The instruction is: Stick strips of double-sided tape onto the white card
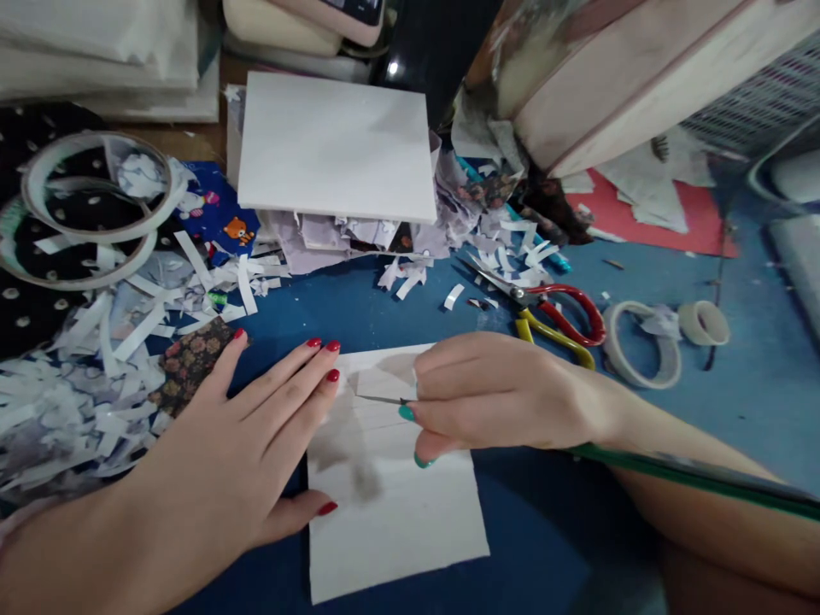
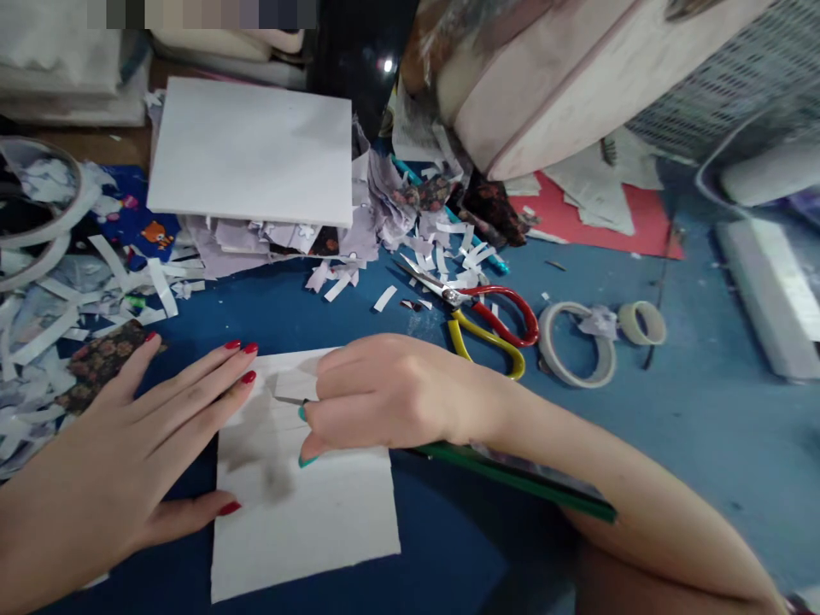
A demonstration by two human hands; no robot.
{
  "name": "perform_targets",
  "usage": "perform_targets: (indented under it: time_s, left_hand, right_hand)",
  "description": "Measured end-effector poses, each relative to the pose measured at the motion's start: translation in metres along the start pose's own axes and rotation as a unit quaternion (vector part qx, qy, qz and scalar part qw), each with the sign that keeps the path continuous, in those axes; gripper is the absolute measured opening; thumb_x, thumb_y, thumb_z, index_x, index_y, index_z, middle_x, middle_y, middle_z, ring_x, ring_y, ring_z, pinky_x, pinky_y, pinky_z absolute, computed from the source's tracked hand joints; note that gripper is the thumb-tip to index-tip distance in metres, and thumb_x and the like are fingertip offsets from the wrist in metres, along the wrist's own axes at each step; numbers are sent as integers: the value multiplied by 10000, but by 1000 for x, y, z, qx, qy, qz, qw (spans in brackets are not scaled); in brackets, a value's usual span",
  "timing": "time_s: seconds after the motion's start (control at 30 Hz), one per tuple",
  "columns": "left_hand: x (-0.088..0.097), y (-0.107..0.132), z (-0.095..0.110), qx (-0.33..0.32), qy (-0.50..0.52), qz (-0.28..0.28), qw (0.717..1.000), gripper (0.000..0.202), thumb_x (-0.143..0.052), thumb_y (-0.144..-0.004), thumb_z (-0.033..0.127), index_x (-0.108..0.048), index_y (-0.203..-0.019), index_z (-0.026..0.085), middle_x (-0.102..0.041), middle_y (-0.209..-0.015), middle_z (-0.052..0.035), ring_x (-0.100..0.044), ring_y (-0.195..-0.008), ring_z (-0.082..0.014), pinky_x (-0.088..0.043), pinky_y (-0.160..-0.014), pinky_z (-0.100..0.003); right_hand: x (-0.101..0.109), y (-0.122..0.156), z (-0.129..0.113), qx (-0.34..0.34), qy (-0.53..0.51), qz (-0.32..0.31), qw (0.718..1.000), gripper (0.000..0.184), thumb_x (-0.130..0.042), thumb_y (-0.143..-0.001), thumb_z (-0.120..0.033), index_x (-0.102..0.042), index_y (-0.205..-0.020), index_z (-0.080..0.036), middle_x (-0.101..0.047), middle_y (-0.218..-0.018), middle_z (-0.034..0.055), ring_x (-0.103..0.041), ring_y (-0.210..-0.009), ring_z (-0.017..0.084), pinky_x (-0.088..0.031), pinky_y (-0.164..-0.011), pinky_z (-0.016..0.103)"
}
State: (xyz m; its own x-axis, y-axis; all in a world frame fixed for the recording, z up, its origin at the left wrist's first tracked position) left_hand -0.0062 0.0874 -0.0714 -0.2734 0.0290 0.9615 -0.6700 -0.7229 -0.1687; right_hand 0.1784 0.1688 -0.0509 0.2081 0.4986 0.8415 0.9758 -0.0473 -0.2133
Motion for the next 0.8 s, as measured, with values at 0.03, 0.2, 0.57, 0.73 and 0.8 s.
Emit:
perform_targets:
  time_s: [0.03,0.2,0.57,0.73,0.8]
  left_hand:
    - [0,0,-1,0,3,-3,1000,549,-385,-1027,464,-602,-1331,62,-603,-1384,-208,-575,-1267,-362,-197,-1195,-613]
    - [-1,3,-3,0,13,-13,1000,563,-405,-1013,496,-584,-1358,88,-585,-1409,-199,-563,-1288,-355,-191,-1204,-612]
    - [-2,10,-6,19,27,3,999,597,-456,-989,469,-445,-1451,90,-545,-1457,-181,-522,-1342,-303,-25,-1245,-561]
    - [-2,11,-5,24,10,-14,1000,667,-512,-945,418,-383,-1484,46,-445,-1531,-206,-397,-1432,-348,-78,-1234,-593]
    - [-2,11,-5,31,5,-11,999,671,-519,-930,387,-385,-1483,31,-429,-1538,-217,-369,-1445,-365,-85,-1232,-602]
  right_hand:
    - [-1,1,1,-7,-14,1,1000,346,-422,-1057,-275,-537,-734,-223,-497,-611,-13,-516,-572,121,-457,-631,250]
    - [9,9,7,-27,-140,87,986,288,-447,-1047,-364,-611,-886,-192,-599,-653,15,-582,-610,114,-490,-641,238]
    - [19,23,24,-189,-457,118,861,175,-470,-1041,-235,-560,-1190,-213,-706,-1161,95,-718,-941,135,-581,-756,253]
    - [30,27,28,-203,-591,95,775,317,-436,-1033,-472,-530,-1057,-171,-738,-989,45,-739,-758,140,-532,-624,205]
    - [37,27,24,-204,-545,94,808,292,-478,-1023,-450,-514,-985,-163,-733,-950,43,-717,-649,99,-498,-579,166]
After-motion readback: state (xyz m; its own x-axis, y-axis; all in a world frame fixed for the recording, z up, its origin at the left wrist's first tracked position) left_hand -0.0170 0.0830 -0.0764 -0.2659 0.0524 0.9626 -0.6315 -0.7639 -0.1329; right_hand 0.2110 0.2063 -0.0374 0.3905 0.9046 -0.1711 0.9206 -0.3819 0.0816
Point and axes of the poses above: each hand's wrist, its own y-axis away from the middle knuckle, its own x-axis out of the back of the hand, z = x × y, the point moved 4 cm from there along -y, towards the middle knuckle
